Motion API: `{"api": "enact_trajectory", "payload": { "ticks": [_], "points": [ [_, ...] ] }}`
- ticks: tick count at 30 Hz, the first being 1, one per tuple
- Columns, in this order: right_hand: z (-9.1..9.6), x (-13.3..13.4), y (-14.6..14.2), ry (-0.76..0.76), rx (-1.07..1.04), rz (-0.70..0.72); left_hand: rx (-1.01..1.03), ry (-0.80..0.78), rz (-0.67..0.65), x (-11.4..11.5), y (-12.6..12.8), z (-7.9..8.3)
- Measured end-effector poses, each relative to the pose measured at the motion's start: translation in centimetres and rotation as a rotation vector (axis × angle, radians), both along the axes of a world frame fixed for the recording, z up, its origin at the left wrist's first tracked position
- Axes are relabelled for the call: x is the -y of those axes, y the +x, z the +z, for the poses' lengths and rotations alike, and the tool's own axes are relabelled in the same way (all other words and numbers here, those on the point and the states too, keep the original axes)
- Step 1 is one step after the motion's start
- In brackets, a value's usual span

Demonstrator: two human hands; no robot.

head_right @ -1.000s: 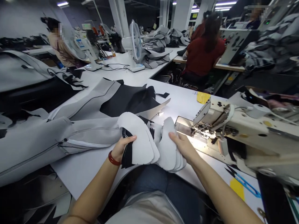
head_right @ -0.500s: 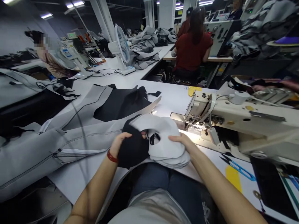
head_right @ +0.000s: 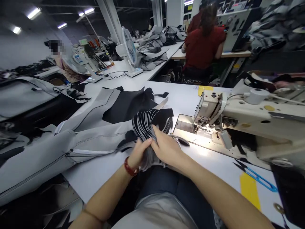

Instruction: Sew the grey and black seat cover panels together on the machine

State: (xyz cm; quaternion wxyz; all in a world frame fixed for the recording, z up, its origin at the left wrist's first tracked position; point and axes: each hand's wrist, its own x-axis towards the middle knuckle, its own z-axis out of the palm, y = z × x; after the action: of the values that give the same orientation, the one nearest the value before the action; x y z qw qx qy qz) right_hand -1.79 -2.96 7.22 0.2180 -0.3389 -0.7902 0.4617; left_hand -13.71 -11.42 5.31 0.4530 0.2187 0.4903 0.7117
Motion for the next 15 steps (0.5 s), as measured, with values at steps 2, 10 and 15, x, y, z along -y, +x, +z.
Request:
{"api": "enact_trajectory", "payload": {
  "ticks": [2, 10, 15],
  "points": [
    [-2.4, 0.7, 0.6, -0.180, -0.111, 0.041, 0.212, -0.060, -0.131, -1.1, 0.6, -2.1],
    [-7.0, 1.1, 4.2, -0.451, -0.368, -0.204, 0.258, -0.091, -0.195, -2.4, 2.1, -3.4],
    [-6.9, 1.4, 4.6, -0.497, -0.358, -0.262, 0.272, -0.104, -0.153, -2.8, 3.2, -3.7]
  ]
}}
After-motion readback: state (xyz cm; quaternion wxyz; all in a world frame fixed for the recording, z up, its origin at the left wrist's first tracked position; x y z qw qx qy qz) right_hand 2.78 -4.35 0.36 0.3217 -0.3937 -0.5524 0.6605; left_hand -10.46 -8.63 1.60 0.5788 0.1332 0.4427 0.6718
